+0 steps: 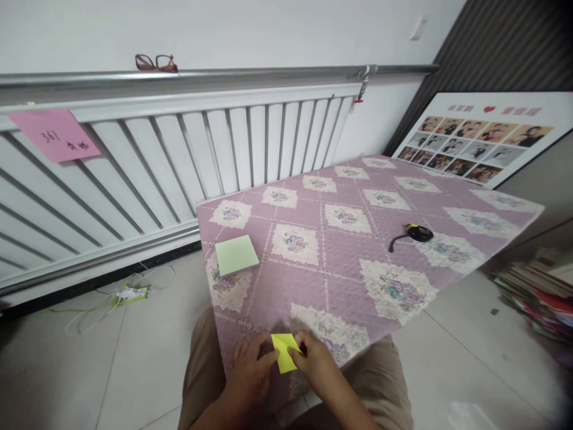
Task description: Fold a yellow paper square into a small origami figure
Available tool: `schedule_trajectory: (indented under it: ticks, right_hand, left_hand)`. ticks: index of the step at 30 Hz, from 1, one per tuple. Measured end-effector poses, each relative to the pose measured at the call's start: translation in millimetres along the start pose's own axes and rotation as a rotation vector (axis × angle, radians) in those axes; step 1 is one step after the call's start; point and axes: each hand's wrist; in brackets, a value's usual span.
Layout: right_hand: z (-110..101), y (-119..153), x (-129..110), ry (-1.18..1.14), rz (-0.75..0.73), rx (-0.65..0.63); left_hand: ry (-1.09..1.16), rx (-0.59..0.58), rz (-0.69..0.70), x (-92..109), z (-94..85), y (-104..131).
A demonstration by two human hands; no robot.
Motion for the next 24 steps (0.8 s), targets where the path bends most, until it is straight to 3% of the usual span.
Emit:
schedule_trajectory:
  ticks: [4, 8, 10, 12, 15, 17, 20, 24]
  right_hand:
    - [9, 3, -7, -0.206, 0.017, 0.041]
    - [9, 13, -12, -0.492, 0.035, 0.011]
    - [-1, 18, -9, -0.694, 0.049, -0.046]
    - [-15, 21, -5, -0.790, 0.039, -0.023]
    - [-38, 22, -10, -0.617, -0.096, -0.011]
    - [-50, 21, -23, -0.456, -0.153, -0.076]
    - [-59, 19, -43, -0.346, -0.230, -0.188]
    - [-56, 14, -46, -0.487, -0.098, -0.259]
  left_hand:
    - [0.725, 0.107, -0.165, 15, -2.5, -17]
    - [1.210, -0.043, -0.295, 24, -10.1, -36]
    - [1.358, -0.082, -0.307, 24, -18.9, -41]
    - [1.513, -0.175, -0.273, 24, -31.6, -43]
    - [1.634, -0.409, -0.233, 27, -52.7, -41]
    - [1.664, -0.529, -0.212, 31, -62.6, -39]
    - [1.685, -0.579, -0.226, 38, -65.6, -39]
    - [1.591, -0.533, -0.309, 39, -57.8, -42]
Point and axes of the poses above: each hand's wrist, its own y-axis away from the middle knuckle, its own z-axis out of the palm, x = y × z, and after that the axes turned 6 degrees about -x, right-handed
